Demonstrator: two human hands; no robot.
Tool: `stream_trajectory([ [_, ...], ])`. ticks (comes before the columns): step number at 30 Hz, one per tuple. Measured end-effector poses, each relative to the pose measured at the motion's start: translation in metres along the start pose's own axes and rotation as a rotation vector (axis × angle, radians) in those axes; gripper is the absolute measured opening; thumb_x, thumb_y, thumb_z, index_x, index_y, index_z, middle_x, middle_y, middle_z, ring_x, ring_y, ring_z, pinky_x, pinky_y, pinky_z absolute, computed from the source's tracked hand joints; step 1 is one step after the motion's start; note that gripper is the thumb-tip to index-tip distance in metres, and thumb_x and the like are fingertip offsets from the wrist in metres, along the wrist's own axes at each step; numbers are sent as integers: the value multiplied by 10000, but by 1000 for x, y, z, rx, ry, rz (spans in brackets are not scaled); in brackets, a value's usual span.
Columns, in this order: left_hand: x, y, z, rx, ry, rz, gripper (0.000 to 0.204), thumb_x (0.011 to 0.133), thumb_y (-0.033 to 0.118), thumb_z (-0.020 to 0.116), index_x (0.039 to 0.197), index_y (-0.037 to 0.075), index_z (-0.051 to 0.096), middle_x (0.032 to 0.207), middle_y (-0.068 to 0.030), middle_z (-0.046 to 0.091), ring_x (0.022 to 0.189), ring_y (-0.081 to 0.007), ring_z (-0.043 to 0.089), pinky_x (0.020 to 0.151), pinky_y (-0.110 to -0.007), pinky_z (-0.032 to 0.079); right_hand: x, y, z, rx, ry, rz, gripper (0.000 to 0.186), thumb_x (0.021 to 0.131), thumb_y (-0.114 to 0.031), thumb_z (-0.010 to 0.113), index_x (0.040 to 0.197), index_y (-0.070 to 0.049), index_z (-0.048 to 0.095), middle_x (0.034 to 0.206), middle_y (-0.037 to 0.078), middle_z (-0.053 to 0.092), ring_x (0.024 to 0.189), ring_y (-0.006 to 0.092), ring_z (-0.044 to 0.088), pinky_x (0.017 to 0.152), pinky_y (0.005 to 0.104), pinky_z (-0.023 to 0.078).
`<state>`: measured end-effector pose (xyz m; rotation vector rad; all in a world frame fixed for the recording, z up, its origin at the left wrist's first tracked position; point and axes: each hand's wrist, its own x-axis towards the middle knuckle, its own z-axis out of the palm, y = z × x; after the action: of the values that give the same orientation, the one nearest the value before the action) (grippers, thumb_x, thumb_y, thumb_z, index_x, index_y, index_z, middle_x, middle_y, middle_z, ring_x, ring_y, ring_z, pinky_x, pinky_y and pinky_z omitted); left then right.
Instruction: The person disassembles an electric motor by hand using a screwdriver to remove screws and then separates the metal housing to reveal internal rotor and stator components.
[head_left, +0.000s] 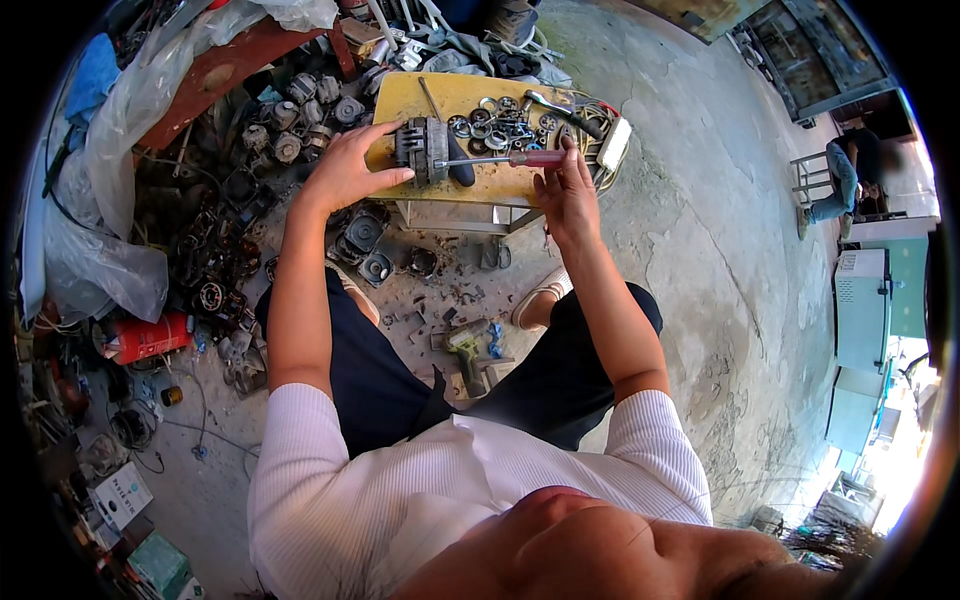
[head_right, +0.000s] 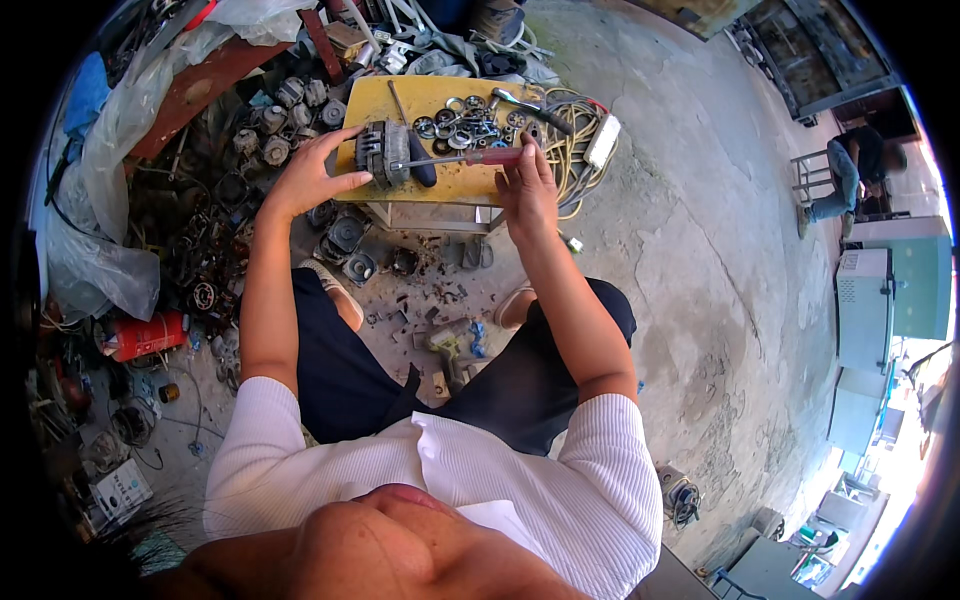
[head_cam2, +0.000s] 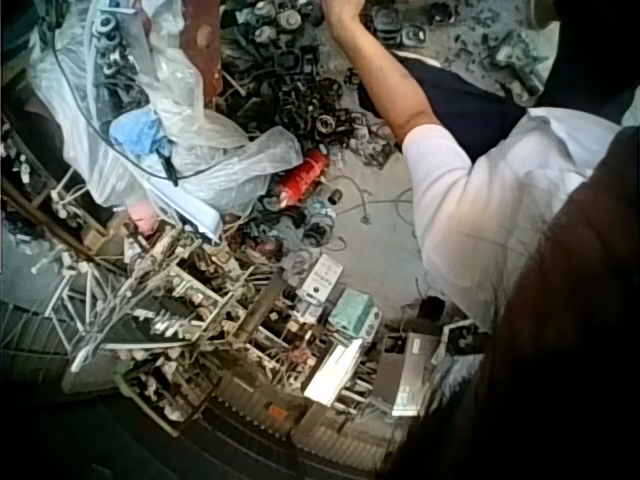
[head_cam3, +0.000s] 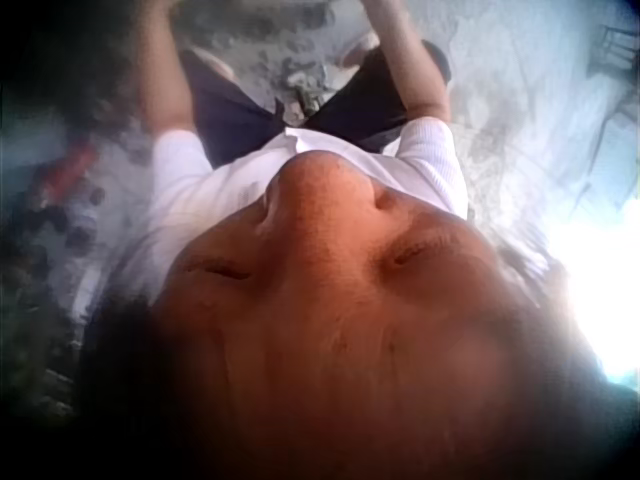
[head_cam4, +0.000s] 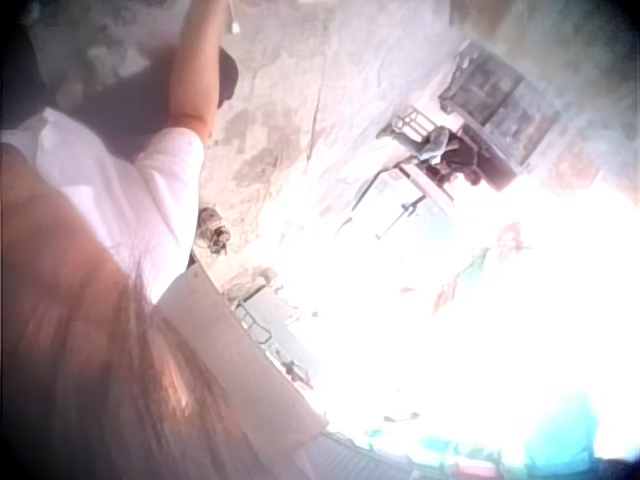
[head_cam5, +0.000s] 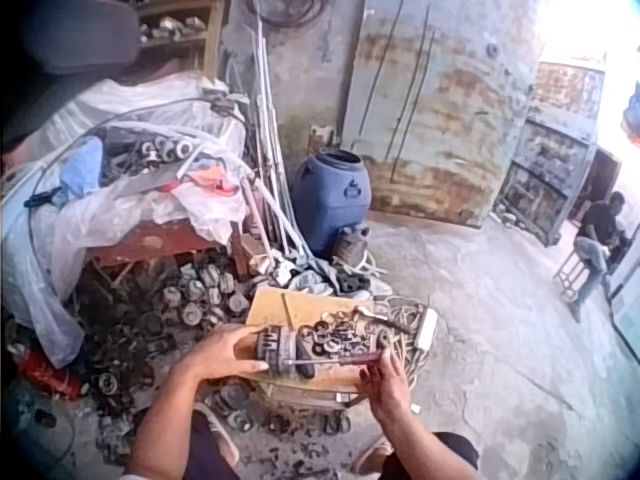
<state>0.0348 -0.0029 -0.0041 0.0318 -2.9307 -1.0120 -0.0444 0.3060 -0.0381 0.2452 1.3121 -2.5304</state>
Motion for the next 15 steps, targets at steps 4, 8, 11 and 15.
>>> stream_trajectory([
  [4,1,2,0,-7,2,16,807,707,508,766,1377,150,495,1387,-159,492,1296,-346,421,1092,-431,321,6,6,-12,-33,-88,-102,410,1002,-297,499,1384,-157,441,1197,28,574,1169,164,537,982,344,438],
  [8,0,1,0,0,6,23,803,714,502,764,1376,136,494,1384,-163,494,1296,-344,425,1085,-433,329,5,7,-11,-4,-105,-30,390,1002,-279,505,1377,-188,453,1174,6,588,1159,132,538,942,323,440],
  [11,-1,-1,0,-5,6,16,802,713,501,766,1377,143,494,1385,-164,493,1299,-344,422,1085,-433,330,-5,1,4,-32,-10,9,364,1008,-246,491,1364,-177,462,1189,19,587,1148,138,548,951,334,438],
  [15,0,1,0,-13,0,14,802,711,498,767,1382,154,491,1389,-165,490,1296,-345,426,1087,-432,330,3,7,-9,-15,-40,-50,366,1001,-263,509,1347,-154,470,1177,3,583,1110,137,557,960,339,420],
])
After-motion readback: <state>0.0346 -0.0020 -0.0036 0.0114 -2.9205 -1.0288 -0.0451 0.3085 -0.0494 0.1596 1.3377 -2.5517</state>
